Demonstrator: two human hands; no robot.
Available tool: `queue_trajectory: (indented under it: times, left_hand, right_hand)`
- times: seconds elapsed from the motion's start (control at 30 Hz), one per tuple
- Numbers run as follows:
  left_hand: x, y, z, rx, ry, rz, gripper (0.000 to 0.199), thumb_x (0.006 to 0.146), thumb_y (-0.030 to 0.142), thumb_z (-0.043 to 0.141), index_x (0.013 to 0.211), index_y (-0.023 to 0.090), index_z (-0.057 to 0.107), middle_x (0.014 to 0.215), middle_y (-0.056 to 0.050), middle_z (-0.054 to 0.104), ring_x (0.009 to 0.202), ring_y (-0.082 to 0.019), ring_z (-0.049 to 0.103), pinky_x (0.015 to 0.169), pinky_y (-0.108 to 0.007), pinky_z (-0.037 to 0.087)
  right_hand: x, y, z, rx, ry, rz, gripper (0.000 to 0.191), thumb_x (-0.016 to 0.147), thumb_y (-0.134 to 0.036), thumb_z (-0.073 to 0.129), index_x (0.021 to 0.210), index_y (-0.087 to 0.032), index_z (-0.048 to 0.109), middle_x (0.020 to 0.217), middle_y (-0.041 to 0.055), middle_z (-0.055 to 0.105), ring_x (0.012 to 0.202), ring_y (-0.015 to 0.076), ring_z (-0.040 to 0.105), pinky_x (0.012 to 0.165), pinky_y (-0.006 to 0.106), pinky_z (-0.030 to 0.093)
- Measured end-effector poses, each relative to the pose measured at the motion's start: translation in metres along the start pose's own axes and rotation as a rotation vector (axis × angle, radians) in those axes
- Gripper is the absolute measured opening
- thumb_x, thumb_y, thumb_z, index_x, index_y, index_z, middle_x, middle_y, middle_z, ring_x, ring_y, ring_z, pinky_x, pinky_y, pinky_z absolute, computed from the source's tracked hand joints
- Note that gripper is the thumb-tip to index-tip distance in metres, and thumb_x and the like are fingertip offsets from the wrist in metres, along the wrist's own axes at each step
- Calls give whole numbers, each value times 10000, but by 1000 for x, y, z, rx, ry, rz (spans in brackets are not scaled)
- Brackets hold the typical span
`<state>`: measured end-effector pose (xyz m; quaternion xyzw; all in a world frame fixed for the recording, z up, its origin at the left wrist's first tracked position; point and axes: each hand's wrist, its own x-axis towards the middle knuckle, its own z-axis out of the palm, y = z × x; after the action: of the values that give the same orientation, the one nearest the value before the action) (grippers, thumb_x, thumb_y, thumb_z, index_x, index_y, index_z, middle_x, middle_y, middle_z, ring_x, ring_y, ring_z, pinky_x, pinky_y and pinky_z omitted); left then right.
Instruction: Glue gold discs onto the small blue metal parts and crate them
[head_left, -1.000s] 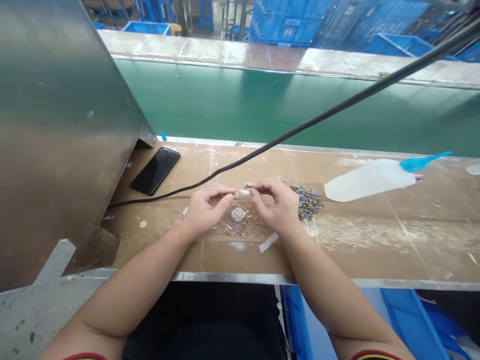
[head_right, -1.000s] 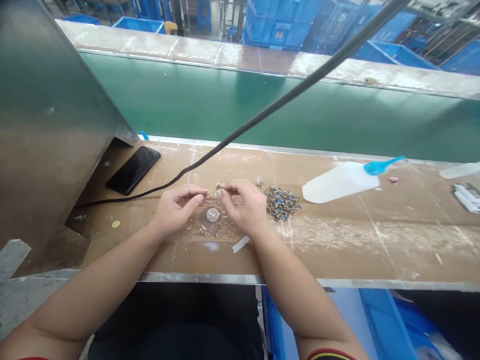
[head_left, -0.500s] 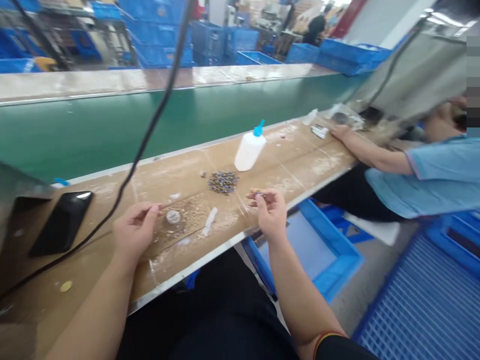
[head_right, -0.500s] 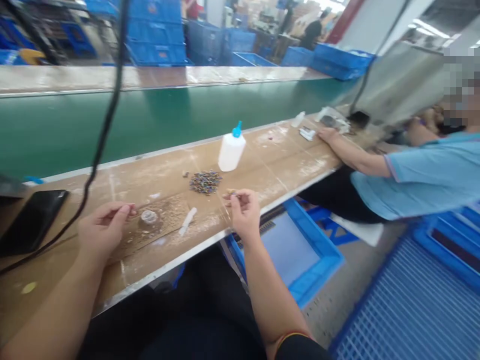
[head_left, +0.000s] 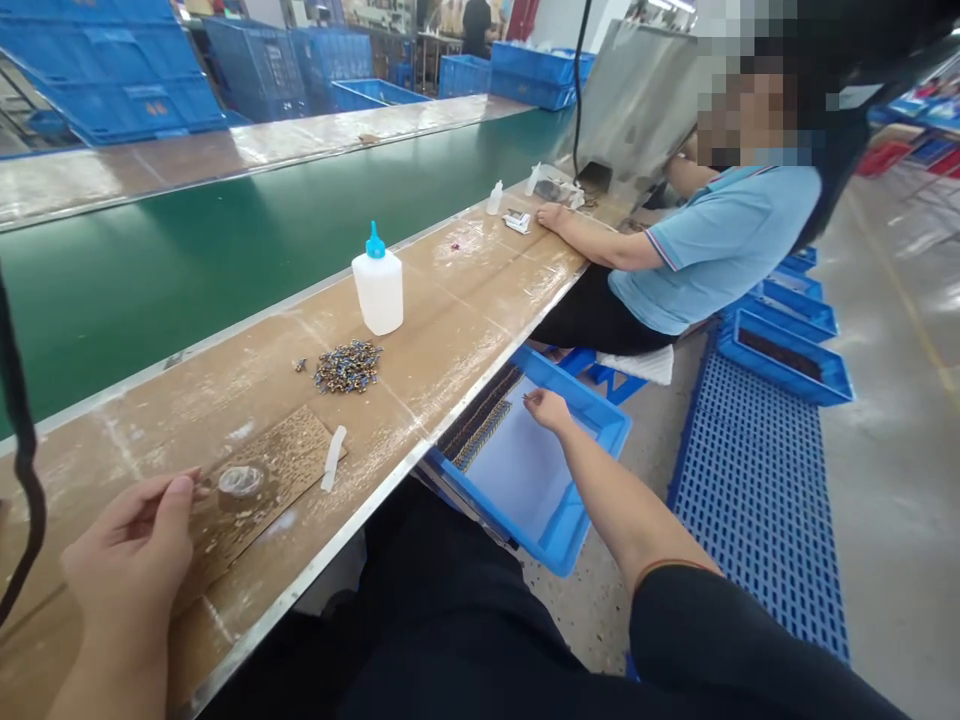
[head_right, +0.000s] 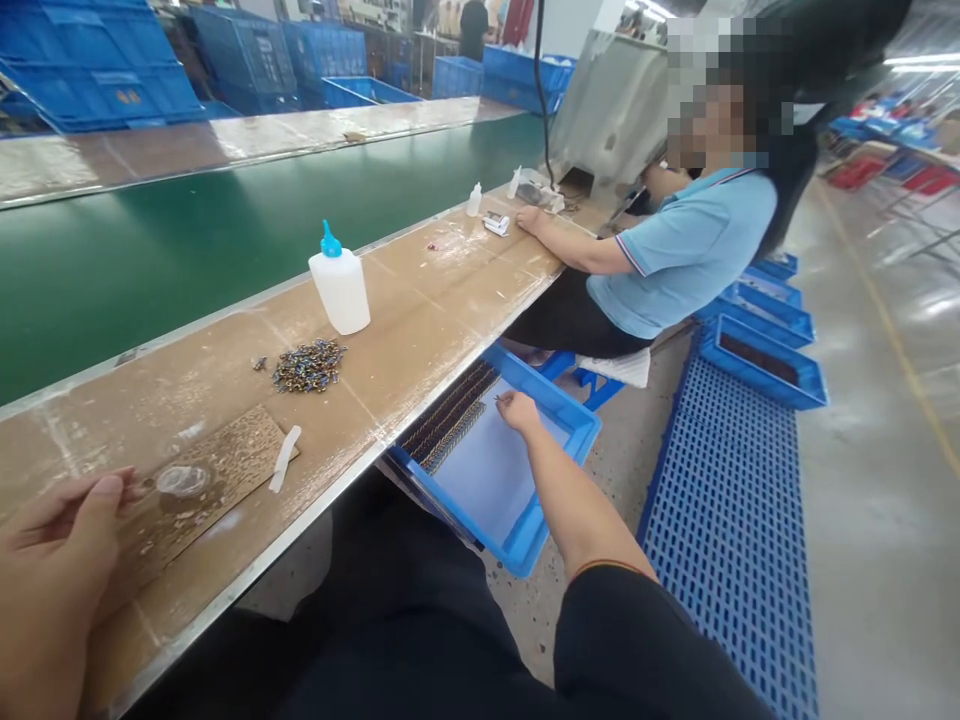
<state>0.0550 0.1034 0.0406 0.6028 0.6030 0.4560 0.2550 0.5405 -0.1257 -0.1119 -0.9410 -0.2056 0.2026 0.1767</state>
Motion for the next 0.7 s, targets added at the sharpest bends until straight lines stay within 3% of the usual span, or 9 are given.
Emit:
queue_trajectory:
  times: [0.13, 0.23, 0.47, 0.6, 0.7]
  left_hand:
    - [-5, 10, 0, 68, -22, 6, 578, 570, 550, 673, 956, 154, 845, 905, -117, 810, 924, -355, 786, 984, -559, 627]
    - [-4, 12, 0, 55, 7, -33, 570, 553, 551, 684, 939, 164, 848, 899, -107, 812, 898, -342, 789, 973, -536, 632]
    - [1, 11, -2, 58, 30, 4, 419, 560, 512, 730, 833, 217, 847, 757, -38, 792, 747, -241, 771, 712, -324, 644]
    - [3, 15, -3, 68, 18, 61, 369, 586, 501, 728, 803, 225, 841, 701, -22, 773, 698, -222, 756, 603, -279, 614]
    - [6, 13, 0, 48, 30, 7, 395, 524, 517, 724, 764, 222, 832, 675, -28, 763, 642, -202, 736, 566, -248, 581]
  right_hand:
    - [26, -11, 0, -181, -99, -37, 262, 1061, -382, 710, 1219, -174, 696, 1260, 87, 689, 1124, 251, 689, 983, 455, 613]
    - [37, -19, 0, -286, -161, -55, 282, 1063, -390, 705, 1252, -181, 686, 1294, 95, 675, 1139, 256, 683, 989, 462, 611]
    - [46, -33, 1, -430, -243, -105, 322, 1064, -395, 702, 1298, -177, 666, 1330, 107, 657, 1147, 262, 677, 990, 473, 612]
    - [45, -35, 1, -454, -248, -151, 343, 1062, -404, 702, 1322, -184, 657, 1350, 114, 645, 1151, 264, 673, 990, 469, 612]
    - [43, -36, 3, -449, -241, -163, 333, 1066, -405, 697, 1315, -188, 660, 1347, 112, 647, 1146, 260, 674, 987, 465, 613]
